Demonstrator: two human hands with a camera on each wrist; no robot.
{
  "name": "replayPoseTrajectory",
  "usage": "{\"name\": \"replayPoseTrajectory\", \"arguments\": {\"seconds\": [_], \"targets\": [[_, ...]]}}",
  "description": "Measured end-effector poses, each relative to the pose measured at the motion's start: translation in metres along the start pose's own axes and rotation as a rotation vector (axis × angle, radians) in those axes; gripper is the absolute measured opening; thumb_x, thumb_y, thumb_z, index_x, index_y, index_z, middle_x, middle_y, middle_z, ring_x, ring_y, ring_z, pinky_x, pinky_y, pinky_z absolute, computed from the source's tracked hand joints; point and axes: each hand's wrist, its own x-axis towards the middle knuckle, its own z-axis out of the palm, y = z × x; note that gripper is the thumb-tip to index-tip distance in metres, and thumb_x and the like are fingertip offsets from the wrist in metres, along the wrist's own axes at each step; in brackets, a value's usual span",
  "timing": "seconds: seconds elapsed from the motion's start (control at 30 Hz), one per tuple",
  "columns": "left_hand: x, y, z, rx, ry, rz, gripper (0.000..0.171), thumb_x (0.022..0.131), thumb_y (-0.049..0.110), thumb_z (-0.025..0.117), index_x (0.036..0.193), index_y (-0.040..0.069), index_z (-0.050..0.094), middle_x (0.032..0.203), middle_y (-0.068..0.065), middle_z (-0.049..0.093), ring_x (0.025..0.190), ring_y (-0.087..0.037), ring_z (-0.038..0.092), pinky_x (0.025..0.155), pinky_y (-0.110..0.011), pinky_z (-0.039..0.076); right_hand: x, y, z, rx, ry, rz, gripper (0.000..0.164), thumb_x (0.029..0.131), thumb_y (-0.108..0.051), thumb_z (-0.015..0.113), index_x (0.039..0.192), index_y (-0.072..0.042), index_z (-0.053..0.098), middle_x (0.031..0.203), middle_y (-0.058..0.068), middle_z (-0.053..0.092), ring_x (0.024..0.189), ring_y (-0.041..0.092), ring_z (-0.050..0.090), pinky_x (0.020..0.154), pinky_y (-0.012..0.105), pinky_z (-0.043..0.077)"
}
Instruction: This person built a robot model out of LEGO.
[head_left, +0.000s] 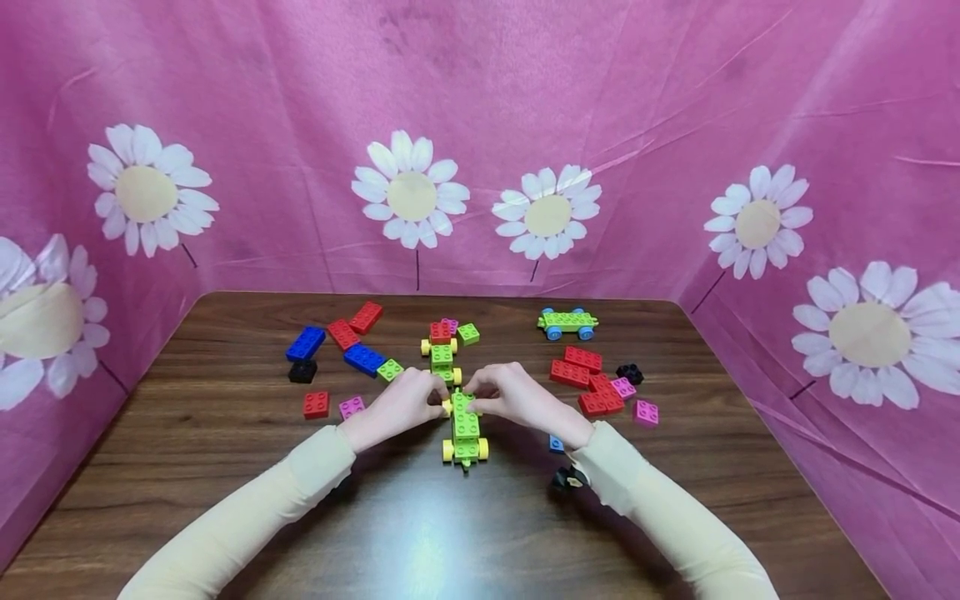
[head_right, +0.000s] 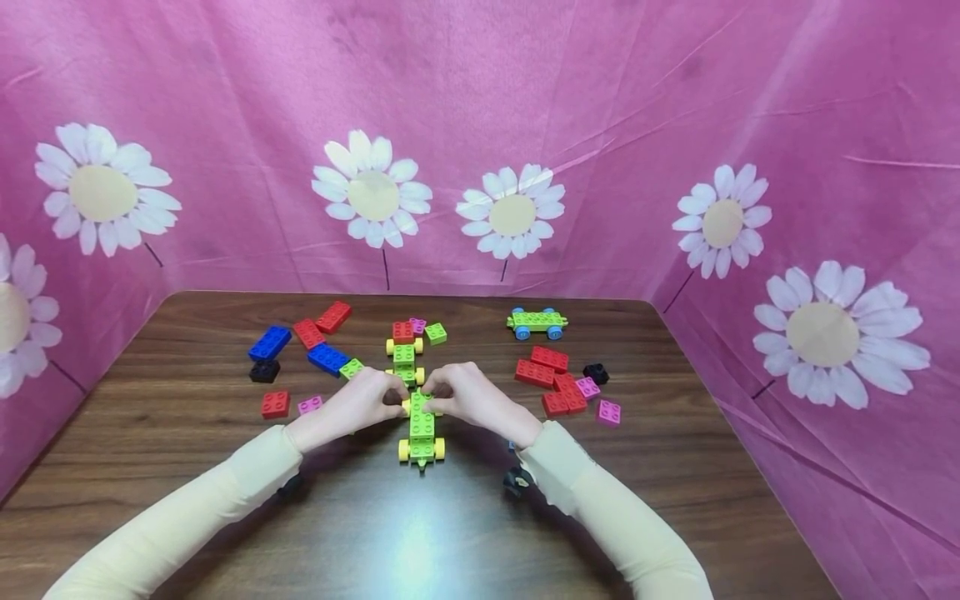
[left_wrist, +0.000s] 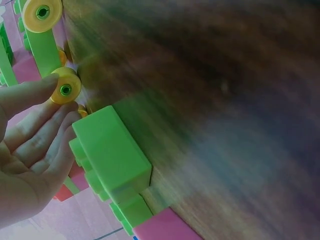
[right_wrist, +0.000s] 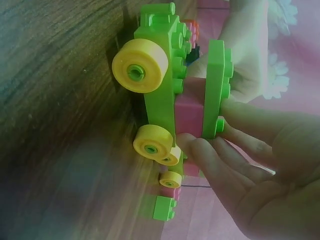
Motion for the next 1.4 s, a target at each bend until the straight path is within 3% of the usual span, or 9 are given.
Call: {"name": "replayPoseTrajectory", "arguments": {"seconds": [0.17, 0.43, 0.67, 0.83, 1.07, 1.23, 1.4], "targets": [[0.001, -0.001, 0.001, 0.000, 0.000, 0.012, 0.014, 0.080, 0.012, 0.081, 0.089, 0.003, 0.076, 0.087, -0.007, 0.077, 0.069, -0.008, 0.062, 0.062, -0.023, 0.051, 0.000, -0.001, -0.001, -0.008, -0.010, 0.007, 0.020, 0.088, -0.017, 0.075, 0.103, -0.005, 0.075, 0.099, 0.007, 0.077, 0.084, 0.011, 0.069, 0.076, 0.032, 0.059], [-0.001, -0.002, 0.001, -0.006, -0.005, -0.011, 0.012, 0.080, 0.013, 0.081, 0.088, 0.005, 0.076, 0.086, -0.006, 0.077, 0.071, -0.009, 0.063, 0.064, -0.024, 0.051, -0.005, -0.003, 0.000, -0.076, 0.002, -0.085, 0.020, 0.091, -0.016, 0.072, 0.107, -0.004, 0.071, 0.098, 0.007, 0.075, 0.083, 0.012, 0.068, 0.076, 0.033, 0.059], [-0.001, -0.002, 0.002, -0.007, -0.002, -0.009, 0.012, 0.080, 0.013, 0.081, 0.087, 0.005, 0.077, 0.086, -0.005, 0.077, 0.072, -0.009, 0.064, 0.065, -0.025, 0.052, -0.011, 0.001, -0.005, -0.039, 0.026, -0.079, 0.023, 0.092, -0.017, 0.071, 0.110, -0.004, 0.070, 0.105, 0.008, 0.074, 0.090, 0.015, 0.071, 0.077, 0.033, 0.061], [-0.001, -0.002, 0.001, -0.005, -0.001, -0.003, 0.013, 0.080, 0.013, 0.081, 0.088, 0.005, 0.076, 0.086, -0.006, 0.077, 0.072, -0.010, 0.064, 0.065, -0.025, 0.051, -0.022, 0.014, -0.022, -0.064, 0.063, -0.025, 0.024, 0.093, -0.018, 0.069, 0.111, -0.003, 0.069, 0.107, 0.013, 0.074, 0.091, 0.019, 0.072, 0.079, 0.036, 0.060], [-0.001, -0.003, 0.000, -0.002, 0.008, 0.006, 0.014, 0.079, 0.012, 0.081, 0.089, 0.003, 0.077, 0.086, -0.007, 0.077, 0.068, -0.008, 0.062, 0.063, -0.024, 0.051, -0.050, 0.048, -0.050, -0.212, 0.151, 0.085, 0.022, 0.089, -0.015, 0.073, 0.106, -0.002, 0.070, 0.100, 0.013, 0.074, 0.084, 0.020, 0.070, 0.073, 0.035, 0.059], [-0.001, -0.004, 0.001, 0.000, 0.008, 0.006, 0.014, 0.079, 0.012, 0.081, 0.089, 0.004, 0.077, 0.086, -0.007, 0.077, 0.069, -0.009, 0.063, 0.063, -0.024, 0.051, -0.074, 0.064, -0.062, -0.293, 0.134, 0.217, 0.025, 0.084, -0.014, 0.078, 0.103, 0.000, 0.070, 0.090, 0.013, 0.072, 0.070, 0.016, 0.063, 0.063, 0.033, 0.054], [-0.001, -0.004, 0.002, -0.001, 0.011, 0.009, 0.014, 0.079, 0.012, 0.082, 0.089, 0.004, 0.077, 0.086, -0.007, 0.077, 0.068, -0.008, 0.062, 0.062, -0.024, 0.051, -0.092, 0.072, -0.065, -0.427, 0.064, 0.335, 0.024, 0.079, -0.014, 0.080, 0.097, -0.001, 0.070, 0.075, 0.008, 0.065, 0.062, 0.013, 0.050, 0.054, 0.030, 0.044]]}}
